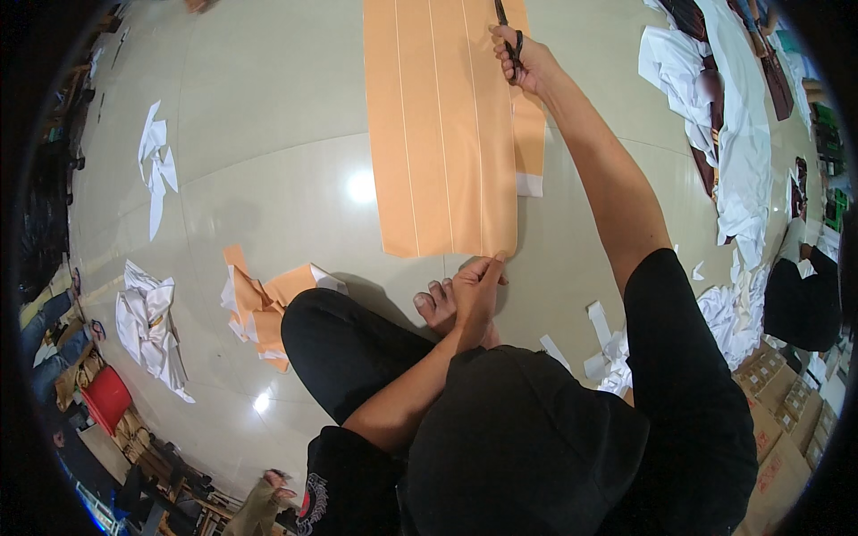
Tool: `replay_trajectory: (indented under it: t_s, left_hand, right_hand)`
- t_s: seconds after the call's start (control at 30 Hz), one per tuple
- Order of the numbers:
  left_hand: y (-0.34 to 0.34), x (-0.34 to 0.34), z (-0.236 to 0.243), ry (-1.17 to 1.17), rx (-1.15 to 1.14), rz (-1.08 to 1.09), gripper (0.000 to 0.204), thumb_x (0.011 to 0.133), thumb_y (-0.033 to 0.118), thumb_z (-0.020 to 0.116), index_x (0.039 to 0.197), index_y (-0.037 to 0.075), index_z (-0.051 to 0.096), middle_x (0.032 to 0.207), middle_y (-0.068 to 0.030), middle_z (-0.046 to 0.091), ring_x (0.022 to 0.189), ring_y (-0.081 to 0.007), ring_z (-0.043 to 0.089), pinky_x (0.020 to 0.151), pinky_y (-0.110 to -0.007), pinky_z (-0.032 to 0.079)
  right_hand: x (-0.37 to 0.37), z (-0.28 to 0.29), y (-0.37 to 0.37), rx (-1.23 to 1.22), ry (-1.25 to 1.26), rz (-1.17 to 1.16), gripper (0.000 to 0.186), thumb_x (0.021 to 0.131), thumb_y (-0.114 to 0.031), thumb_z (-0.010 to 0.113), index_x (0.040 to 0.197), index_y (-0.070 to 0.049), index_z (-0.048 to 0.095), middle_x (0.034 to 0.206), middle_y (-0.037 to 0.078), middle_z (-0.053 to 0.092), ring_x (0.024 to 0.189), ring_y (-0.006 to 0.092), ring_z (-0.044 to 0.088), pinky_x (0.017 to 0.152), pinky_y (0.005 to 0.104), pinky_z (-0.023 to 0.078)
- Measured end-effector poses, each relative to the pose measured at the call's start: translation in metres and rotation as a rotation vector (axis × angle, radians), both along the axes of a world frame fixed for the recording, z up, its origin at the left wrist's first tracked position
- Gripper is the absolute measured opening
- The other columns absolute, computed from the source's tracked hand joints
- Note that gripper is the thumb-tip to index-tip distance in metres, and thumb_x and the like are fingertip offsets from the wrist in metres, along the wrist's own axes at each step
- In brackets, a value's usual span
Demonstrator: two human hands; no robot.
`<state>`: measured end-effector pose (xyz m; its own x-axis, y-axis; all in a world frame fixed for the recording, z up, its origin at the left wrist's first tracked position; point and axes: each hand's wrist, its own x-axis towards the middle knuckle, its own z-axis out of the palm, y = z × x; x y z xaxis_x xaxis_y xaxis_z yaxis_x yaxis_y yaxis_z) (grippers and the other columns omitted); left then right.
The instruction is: The person sits on the floor and uses scissors to cut a large sheet of orange fabric into several long strips. The person holds the fabric with one hand and cuts along pre-marked lines with the other, creating multiple uniform strips.
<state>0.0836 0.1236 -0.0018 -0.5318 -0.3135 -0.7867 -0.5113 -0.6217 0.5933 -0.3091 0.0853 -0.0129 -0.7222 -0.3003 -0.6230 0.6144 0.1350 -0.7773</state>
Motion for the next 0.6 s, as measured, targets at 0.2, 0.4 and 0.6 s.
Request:
replay_trajectory:
  t_s: [0.2,0.4,0.6]
  left_hand:
    - [-0.001,-0.002,0.007,0.011,0.017,0.016,0.033,0.099,0.023,0.071,0.072,0.004,0.069,0.066,0.0052,0.057,0.060,-0.0029,0.043,0.057,-0.021,0.030]
    - [-0.003,-0.002,0.007,0.014,0.027,0.000,0.033,0.100,0.023,0.070,0.072,0.005,0.068,0.066,0.0057,0.055,0.060,-0.0029,0.042,0.057,-0.021,0.030]
    - [-0.004,-0.002,0.008,0.019,0.028,-0.014,0.035,0.100,0.023,0.070,0.070,0.005,0.066,0.065,0.0073,0.051,0.060,-0.0025,0.038,0.056,-0.022,0.027]
  right_hand:
    - [-0.013,0.000,-0.005,0.005,-0.013,0.024,0.042,0.080,-0.046,0.085,0.075,-0.016,0.055,0.064,-0.006,0.051,0.049,0.0030,0.045,0.046,0.0194,0.040]
    - [-0.017,-0.001,-0.010,0.002,0.006,0.018,0.040,0.082,-0.044,0.084,0.075,-0.017,0.055,0.064,-0.006,0.052,0.049,0.0030,0.045,0.046,0.0192,0.040]
    - [-0.025,-0.006,-0.008,-0.027,-0.013,0.045,0.033,0.082,-0.034,0.085,0.082,-0.011,0.060,0.069,-0.003,0.057,0.056,0.0056,0.050,0.048,0.0223,0.041]
